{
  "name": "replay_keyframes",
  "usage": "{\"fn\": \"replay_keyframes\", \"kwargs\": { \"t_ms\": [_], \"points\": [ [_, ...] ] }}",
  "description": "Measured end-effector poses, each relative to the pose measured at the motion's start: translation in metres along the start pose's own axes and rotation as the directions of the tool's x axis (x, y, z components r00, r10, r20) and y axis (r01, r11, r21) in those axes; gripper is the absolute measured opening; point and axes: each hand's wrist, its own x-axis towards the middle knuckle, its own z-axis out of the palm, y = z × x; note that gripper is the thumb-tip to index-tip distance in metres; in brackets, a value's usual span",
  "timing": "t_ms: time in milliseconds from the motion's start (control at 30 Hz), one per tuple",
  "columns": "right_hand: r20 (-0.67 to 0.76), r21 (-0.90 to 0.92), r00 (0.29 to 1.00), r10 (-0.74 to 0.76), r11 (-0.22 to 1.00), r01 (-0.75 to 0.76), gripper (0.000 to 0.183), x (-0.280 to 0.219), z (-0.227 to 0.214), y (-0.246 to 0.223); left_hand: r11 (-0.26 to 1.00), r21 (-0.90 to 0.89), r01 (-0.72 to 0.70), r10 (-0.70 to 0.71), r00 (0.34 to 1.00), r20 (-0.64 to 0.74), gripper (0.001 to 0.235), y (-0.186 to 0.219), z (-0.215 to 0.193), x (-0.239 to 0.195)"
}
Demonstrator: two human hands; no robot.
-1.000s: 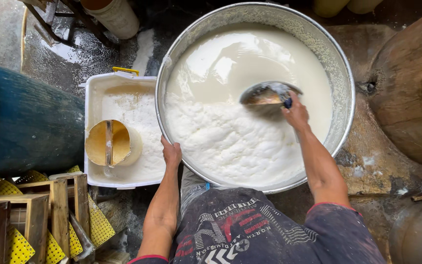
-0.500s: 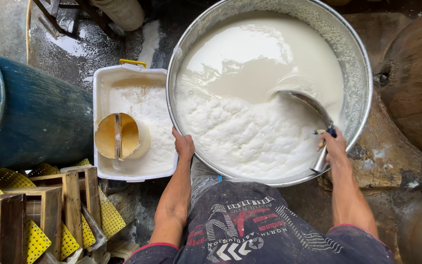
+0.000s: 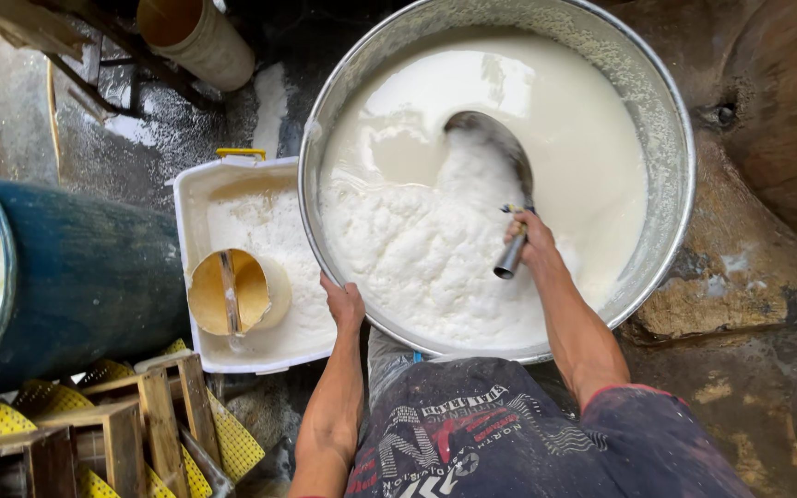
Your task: The person repeatedly scoops a white liquid from a large metal basin using a ladle and pours it into a smaller blue basin. The person continues this transfer process throughout the clip.
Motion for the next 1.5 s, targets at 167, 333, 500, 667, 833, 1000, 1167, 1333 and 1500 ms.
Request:
{"fn": "replay_keyframes", "kwargs": {
  "t_ms": [167, 333, 500, 667, 833, 1000, 1167, 1333, 1500],
  "points": [
    [0.001, -0.077, 1.000, -0.005, 0.997, 0.005, 0.024, 0.046, 0.071, -0.002, 1.000, 0.011, 0.019, -0.018, 1.000, -0.018, 0.080, -0.001, -0.003, -0.002],
    [0.076, -0.362, 0.992, -0.105, 0.924, 0.125, 0.038, 0.062, 0.157, -0.003, 0.999, 0.000, 0.041, -0.041, 0.999, -0.028, 0.078, 0.002, -0.007, -0.007],
    [0.246, -0.744, 0.955, -0.165, 0.599, 0.295, 0.069, 0.056, 0.213, 0.002, 0.999, -0.011, 0.048, -0.048, 0.998, -0.030, 0.077, 0.006, -0.011, -0.011],
    [0.528, -0.849, 0.842, -0.115, -0.098, 0.519, 0.074, 0.055, 0.204, -0.003, 1.000, -0.028, -0.010, 0.009, 1.000, -0.018, 0.077, 0.008, -0.015, -0.013],
    [0.485, -0.815, 0.871, -0.083, -0.404, 0.415, 0.073, 0.042, 0.175, -0.026, 0.999, -0.017, 0.034, -0.034, 0.999, -0.003, 0.078, 0.008, -0.015, -0.011],
    [0.457, -0.821, 0.871, -0.178, -0.461, 0.336, 0.074, 0.009, 0.138, -0.068, 0.999, -0.037, -0.015, 0.014, 1.000, -0.026, 0.080, 0.000, -0.009, -0.004],
    [0.442, -0.852, 0.830, -0.339, -0.450, 0.270, 0.075, -0.019, 0.094, -0.107, 0.998, -0.052, -0.028, 0.027, 0.999, -0.029, 0.082, -0.005, -0.003, 0.003],
    [0.343, -0.917, 0.787, -0.513, -0.364, 0.163, 0.076, -0.042, 0.039, -0.134, 0.999, -0.046, -0.014, 0.013, 1.000, -0.015, 0.083, -0.004, 0.000, 0.006],
    [0.453, -0.891, 0.611, -0.649, -0.332, 0.308, 0.078, -0.077, -0.015, -0.146, 0.999, -0.036, -0.036, 0.035, 0.999, -0.014, 0.083, -0.004, 0.005, 0.011]
  ]
}}
